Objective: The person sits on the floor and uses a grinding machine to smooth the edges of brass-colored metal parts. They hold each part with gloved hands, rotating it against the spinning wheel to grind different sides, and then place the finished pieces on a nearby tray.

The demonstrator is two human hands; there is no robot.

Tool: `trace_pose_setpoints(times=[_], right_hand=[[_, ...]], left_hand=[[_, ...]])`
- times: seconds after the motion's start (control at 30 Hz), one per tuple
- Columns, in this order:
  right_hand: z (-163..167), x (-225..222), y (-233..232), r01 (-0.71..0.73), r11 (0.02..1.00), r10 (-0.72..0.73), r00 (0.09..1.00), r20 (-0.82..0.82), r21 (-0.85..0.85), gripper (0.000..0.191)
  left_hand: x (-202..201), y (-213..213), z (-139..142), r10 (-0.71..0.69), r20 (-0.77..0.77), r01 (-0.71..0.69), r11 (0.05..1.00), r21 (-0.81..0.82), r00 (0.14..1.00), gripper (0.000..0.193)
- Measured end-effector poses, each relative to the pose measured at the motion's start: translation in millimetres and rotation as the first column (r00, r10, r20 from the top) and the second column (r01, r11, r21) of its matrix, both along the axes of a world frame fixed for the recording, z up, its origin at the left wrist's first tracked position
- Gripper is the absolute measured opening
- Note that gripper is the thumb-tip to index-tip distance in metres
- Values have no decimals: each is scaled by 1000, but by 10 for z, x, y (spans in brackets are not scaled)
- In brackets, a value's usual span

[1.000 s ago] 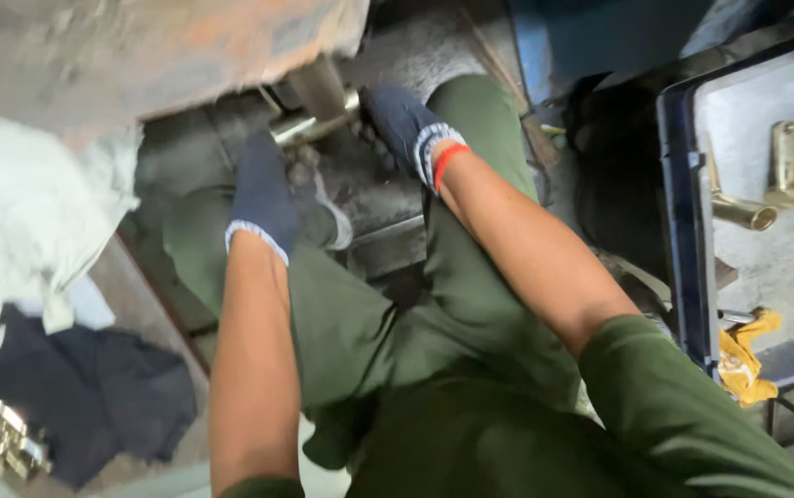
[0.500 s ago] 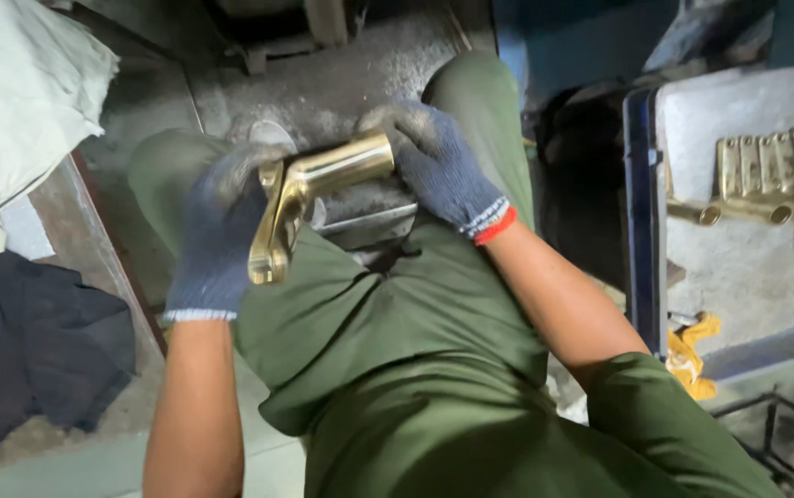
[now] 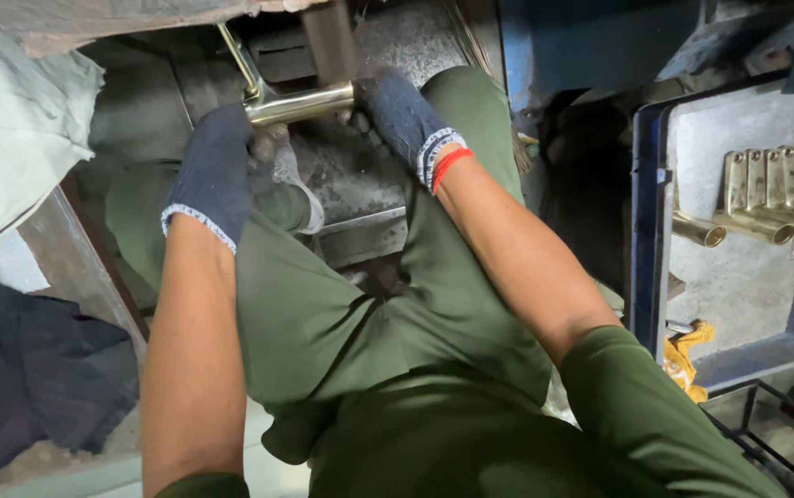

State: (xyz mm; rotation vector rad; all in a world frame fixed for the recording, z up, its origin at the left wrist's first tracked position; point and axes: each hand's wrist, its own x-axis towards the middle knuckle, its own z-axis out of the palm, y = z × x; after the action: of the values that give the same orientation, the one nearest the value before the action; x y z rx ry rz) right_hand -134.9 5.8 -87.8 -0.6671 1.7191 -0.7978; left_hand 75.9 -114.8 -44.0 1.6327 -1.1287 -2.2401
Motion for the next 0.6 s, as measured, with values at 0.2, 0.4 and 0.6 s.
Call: trace_pose_setpoints(times=[0.2, 0.4, 0.6], right_hand=[[106, 47, -160, 286, 917, -370, 871, 324, 279, 35], [840, 179, 562, 74, 997, -74, 984, 163, 6, 47], [1367, 592, 1551, 341, 902, -228, 896, 380, -265, 18]], left_hand=[[-85, -45, 61, 41, -123, -23, 989, 148, 992, 25], [249, 501, 361, -4, -203, 5, 1000, 5, 979, 20], [780, 1472, 772, -28, -28, 26, 996, -85, 999, 23]])
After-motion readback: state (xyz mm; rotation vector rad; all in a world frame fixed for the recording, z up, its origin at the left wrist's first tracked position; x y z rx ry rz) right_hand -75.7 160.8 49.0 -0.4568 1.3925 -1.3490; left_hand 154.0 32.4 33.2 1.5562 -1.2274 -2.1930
